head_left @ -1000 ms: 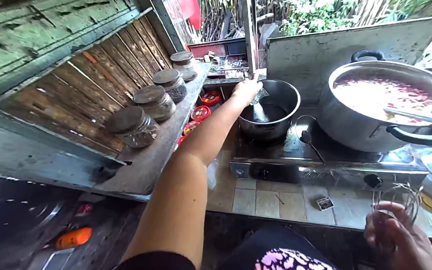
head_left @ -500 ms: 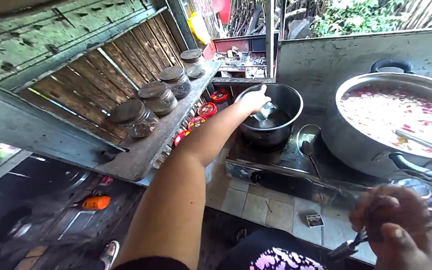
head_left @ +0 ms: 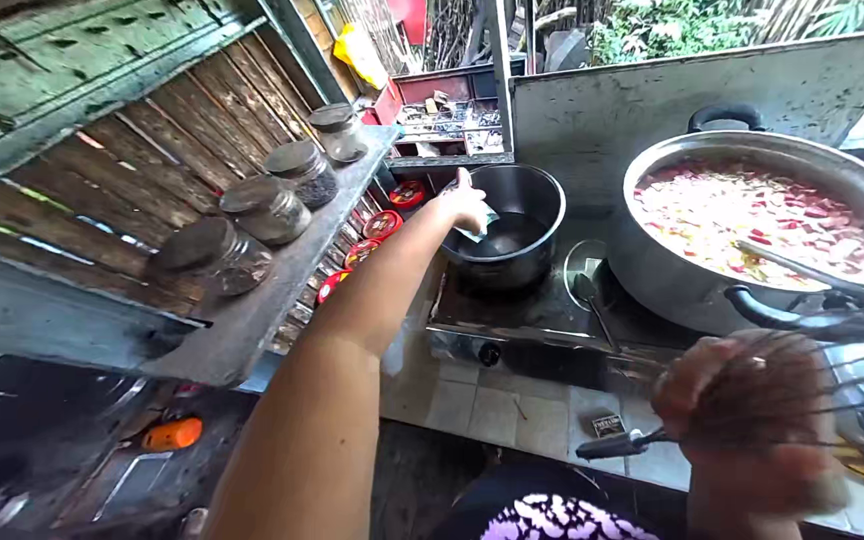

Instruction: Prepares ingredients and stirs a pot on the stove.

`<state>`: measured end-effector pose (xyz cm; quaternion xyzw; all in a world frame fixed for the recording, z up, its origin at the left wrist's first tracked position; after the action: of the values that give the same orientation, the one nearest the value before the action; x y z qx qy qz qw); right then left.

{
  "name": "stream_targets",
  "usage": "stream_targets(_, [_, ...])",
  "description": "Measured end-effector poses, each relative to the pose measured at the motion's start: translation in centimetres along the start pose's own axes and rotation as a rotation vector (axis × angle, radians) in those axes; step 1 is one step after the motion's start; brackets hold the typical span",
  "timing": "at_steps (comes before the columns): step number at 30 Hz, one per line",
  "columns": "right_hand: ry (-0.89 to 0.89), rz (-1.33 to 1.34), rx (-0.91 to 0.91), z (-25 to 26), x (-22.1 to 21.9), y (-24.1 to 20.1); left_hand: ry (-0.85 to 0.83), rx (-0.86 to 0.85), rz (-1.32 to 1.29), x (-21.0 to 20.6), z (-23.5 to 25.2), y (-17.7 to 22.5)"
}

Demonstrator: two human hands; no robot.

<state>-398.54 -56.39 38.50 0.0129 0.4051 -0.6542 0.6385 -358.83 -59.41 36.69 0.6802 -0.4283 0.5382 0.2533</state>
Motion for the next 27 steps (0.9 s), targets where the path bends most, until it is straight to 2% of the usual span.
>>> stream_targets(7, [-0.053,-0.039,-0.023,0.4,-2.5,-1.0,0.304,-0.036,-0.176,2.2,-1.7,-1.2])
stream_targets(11, [0.048,-0.129,-0.149,1.6,-3.1,1.0,0.283,0.039,-0.196,1.6,-2.0,-1.5])
stream_targets(14, [0.189,-0.048,-0.297,2.1,-2.9,4.6,0.280,0.010,-0.104,0.6,-2.0,-1.2])
stream_targets(18, [0.179,0.057,-0.511,-2.2,-3.3,8.6,0.230,-0.047,-0.052,0.0,-1.9,-1.1])
stream_targets(23, [0.089,-0.183,-0.699,-12.2,-2.6,10.8,0.286,-0.101,-0.101,0.1,-2.6,-1.6])
stream_targets(25, [0.087,-0.291,-0.724,-14.0,-2.6,10.4,0.286,-0.107,-0.111,-0.1,-3.0,-1.7])
stream_targets(27, [0.069,-0.428,-0.650,-12.9,-2.5,9.1,0.242,-0.115,-0.145,0.1,-3.7,-1.8])
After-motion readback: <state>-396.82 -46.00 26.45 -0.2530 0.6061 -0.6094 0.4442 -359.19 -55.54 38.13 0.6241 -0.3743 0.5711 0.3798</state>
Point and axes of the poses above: each hand's wrist, its own z-axis towards the middle knuckle, its own x-axis out of the back of the hand, y = z × x, the point moved 5 cm from there along z, towards the middle knuckle, and after that the axes turned 10 degrees about z, right-handed, at the moved point
